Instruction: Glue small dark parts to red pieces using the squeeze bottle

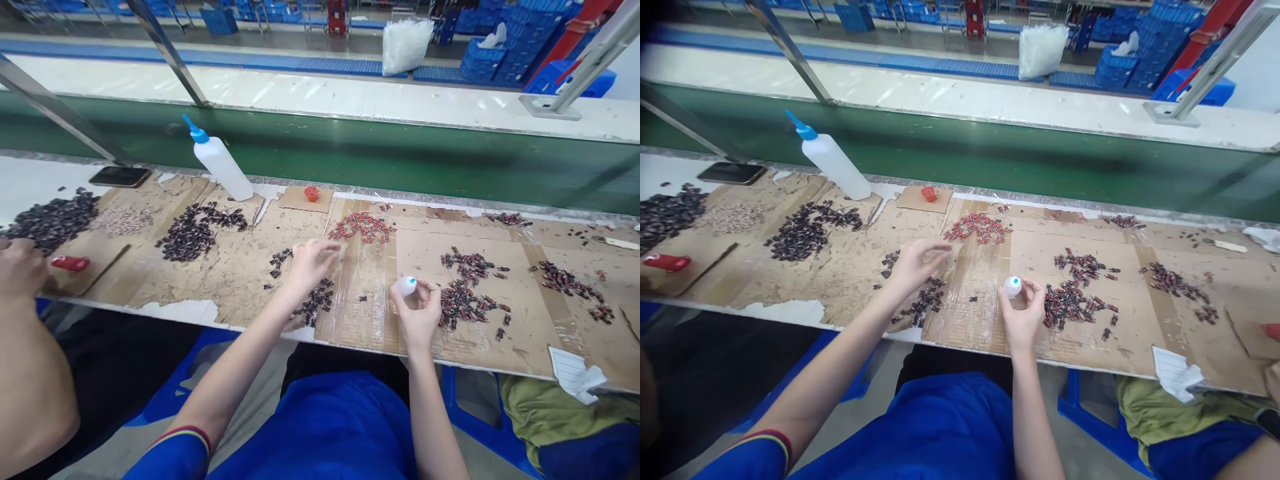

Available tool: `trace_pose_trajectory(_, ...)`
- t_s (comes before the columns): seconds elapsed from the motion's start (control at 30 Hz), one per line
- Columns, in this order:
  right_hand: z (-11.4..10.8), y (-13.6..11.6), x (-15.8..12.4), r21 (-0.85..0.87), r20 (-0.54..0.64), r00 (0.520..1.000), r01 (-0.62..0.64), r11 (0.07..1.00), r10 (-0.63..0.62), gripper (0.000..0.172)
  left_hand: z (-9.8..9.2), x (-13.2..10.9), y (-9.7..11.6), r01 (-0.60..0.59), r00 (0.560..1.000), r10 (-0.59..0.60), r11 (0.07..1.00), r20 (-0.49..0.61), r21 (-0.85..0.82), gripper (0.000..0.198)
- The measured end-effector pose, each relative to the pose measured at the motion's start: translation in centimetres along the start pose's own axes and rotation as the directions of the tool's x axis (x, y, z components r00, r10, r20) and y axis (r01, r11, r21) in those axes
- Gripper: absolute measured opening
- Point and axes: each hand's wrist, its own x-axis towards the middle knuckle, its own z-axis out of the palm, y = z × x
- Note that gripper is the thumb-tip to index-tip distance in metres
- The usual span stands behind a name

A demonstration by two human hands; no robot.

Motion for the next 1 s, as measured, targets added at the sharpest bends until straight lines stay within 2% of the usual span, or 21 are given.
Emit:
trace_pose_trajectory(0.07,0.1,0.2,-0.1,-0.010,0.023,1.000,0.013,1.000,-0.013,0.052,0.1,2.8,-0.9,0.004,0.999,-0.002,0.998,-0.033,0.061,0.018)
trace_pose_trajectory(0.13,0.0,0.1,-0.3,-0.028,0.030,0.998,0.064,0.998,-0.064,0.060,0.8,5.2,-1.3,-0.050,0.999,0.052,0.992,-0.014,0.117,0.025)
trace_pose_trajectory(0.23,-0.4,-0.4,-0.8,-0.070,0.015,0.985,0.175,0.982,-0.174,0.070,2.6,7.4,-1.4,-0.164,0.981,0.141,0.970,0.132,0.179,0.042)
trace_pose_trajectory(0.33,-1.4,-0.8,-1.3,-0.112,-0.007,0.967,0.252,0.961,-0.255,0.069,4.0,7.2,-1.2,-0.205,0.946,0.141,0.957,0.293,0.204,0.053)
trace_pose_trajectory(0.43,-2.5,-1.1,-1.7,-0.123,-0.026,0.963,0.262,0.957,-0.267,0.066,4.1,4.8,-1.1,-0.325,0.865,0.221,0.931,0.451,0.168,0.059)
trace_pose_trajectory(0.5,-3.3,-1.2,-2.0,-0.121,-0.038,0.967,0.248,0.961,-0.254,0.064,3.6,3.1,-0.9,-0.377,0.819,0.254,0.914,0.514,0.149,0.058)
trace_pose_trajectory(0.57,-3.8,-1.3,-2.2,-0.117,-0.046,0.969,0.236,0.965,-0.243,0.061,2.9,2.1,-0.5,-0.400,0.813,0.278,0.905,0.511,0.145,0.058)
trace_pose_trajectory(0.63,-4.2,-1.2,-2.3,-0.116,-0.053,0.970,0.230,0.966,-0.237,0.058,2.4,2.4,0.1,-0.421,0.833,0.323,0.897,0.449,0.135,0.057)
trace_pose_trajectory(0.77,-4.5,-1.4,-2.6,-0.131,-0.068,0.971,0.219,0.967,-0.230,0.054,3.0,5.8,1.7,-0.473,0.855,0.425,0.875,0.298,0.108,0.043)
trace_pose_trajectory(0.87,-4.7,-1.6,-2.8,-0.143,-0.078,0.971,0.215,0.966,-0.227,0.048,4.5,8.2,3.1,-0.499,0.830,0.448,0.862,0.331,0.086,0.029)
trace_pose_trajectory(0.93,-5.0,-1.6,-3.0,-0.148,-0.085,0.968,0.220,0.964,-0.234,0.044,5.5,8.9,3.8,-0.507,0.815,0.439,0.856,0.379,0.098,0.019)
trace_pose_trajectory(1.0,-5.2,-1.4,-3.1,-0.158,-0.089,0.966,0.227,0.961,-0.243,0.042,6.2,8.9,4.1,-0.468,0.833,0.387,0.874,0.394,0.131,0.011)
